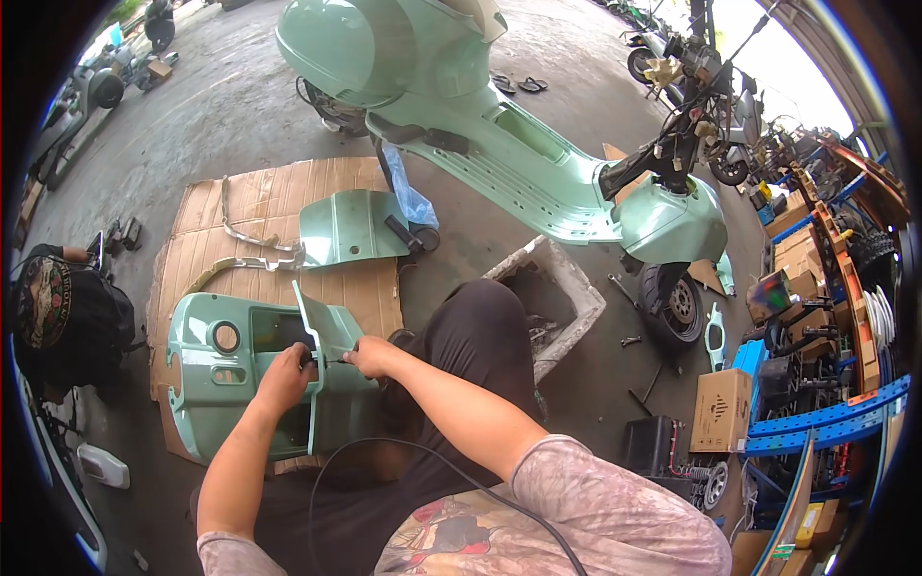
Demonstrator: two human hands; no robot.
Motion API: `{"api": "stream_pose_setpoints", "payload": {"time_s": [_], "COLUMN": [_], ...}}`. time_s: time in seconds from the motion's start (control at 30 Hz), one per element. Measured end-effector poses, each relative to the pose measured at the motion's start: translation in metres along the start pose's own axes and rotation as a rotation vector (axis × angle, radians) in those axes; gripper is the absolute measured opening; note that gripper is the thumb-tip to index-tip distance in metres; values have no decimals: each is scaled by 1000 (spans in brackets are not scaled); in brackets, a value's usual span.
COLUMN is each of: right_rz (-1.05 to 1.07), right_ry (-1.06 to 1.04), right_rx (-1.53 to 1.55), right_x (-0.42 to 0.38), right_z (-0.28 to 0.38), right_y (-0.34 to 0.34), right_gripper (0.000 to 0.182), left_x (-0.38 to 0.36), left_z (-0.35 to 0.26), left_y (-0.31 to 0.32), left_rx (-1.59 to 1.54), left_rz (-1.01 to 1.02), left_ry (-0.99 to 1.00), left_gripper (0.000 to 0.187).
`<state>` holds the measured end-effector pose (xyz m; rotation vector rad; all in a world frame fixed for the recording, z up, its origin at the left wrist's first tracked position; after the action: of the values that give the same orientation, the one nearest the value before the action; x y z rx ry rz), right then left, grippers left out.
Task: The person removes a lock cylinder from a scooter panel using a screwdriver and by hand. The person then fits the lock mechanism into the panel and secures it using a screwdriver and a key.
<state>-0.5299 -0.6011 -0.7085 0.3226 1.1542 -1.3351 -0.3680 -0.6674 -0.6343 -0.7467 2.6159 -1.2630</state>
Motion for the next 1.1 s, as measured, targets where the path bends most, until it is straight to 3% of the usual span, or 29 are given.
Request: {"api": "stream_pose_setpoints", "payload": {"time_s": [0.13, 0.2, 0.3, 0.37, 0.43, 0.47, 0.57, 0.97, 1.1], "right_rz": [-8, 17, 2, -172, -173, -33, 40, 25, 166], "right_ry": [-23, -26, -107, -221, -243, -137, -82, 47, 170], "right_rx": [37, 83, 157, 43, -20, 80, 94, 115, 314], "right_x": [0, 0, 5, 14, 10, 10, 1, -6, -5], "right_z": [2, 2, 1, 3, 7, 4, 6, 4, -2], "right_y": [3, 6, 6, 5, 3, 7, 6, 2, 8], "right_gripper": [41, 41, 42, 40, 40, 41, 45, 52, 46], "left_x": [-11, -20, -26, -35, -33, -33, -36, -37, -39], "left_z": [6, 16, 20, 53, 42, 40, 53, 56, 61], "left_y": [11, 12, 14, 33, 25, 24, 33, 48, 53], "left_rx": [-16, -146, -278, -277, -321, -363, -434, -702, -820], "left_rz": [-161, -285, -333, -404, -386, -393, -405, -384, -454], "left_ry": [-11, -216, -373, -354, -368, -356, -321, -360, -390], "left_gripper": [17, 18, 21, 24, 26, 27, 29, 30, 29]}}
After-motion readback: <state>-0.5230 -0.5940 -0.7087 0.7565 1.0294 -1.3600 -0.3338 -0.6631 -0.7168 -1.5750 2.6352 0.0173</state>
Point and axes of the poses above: each hand's wrist, its own x-axis towards the middle knuckle, its own y-axis out of the palm, z = x × y, the point moved 6 cm from there along x, towards the middle knuckle, and after that the axes turned 14 degrees about y, right-handed, at the moved point
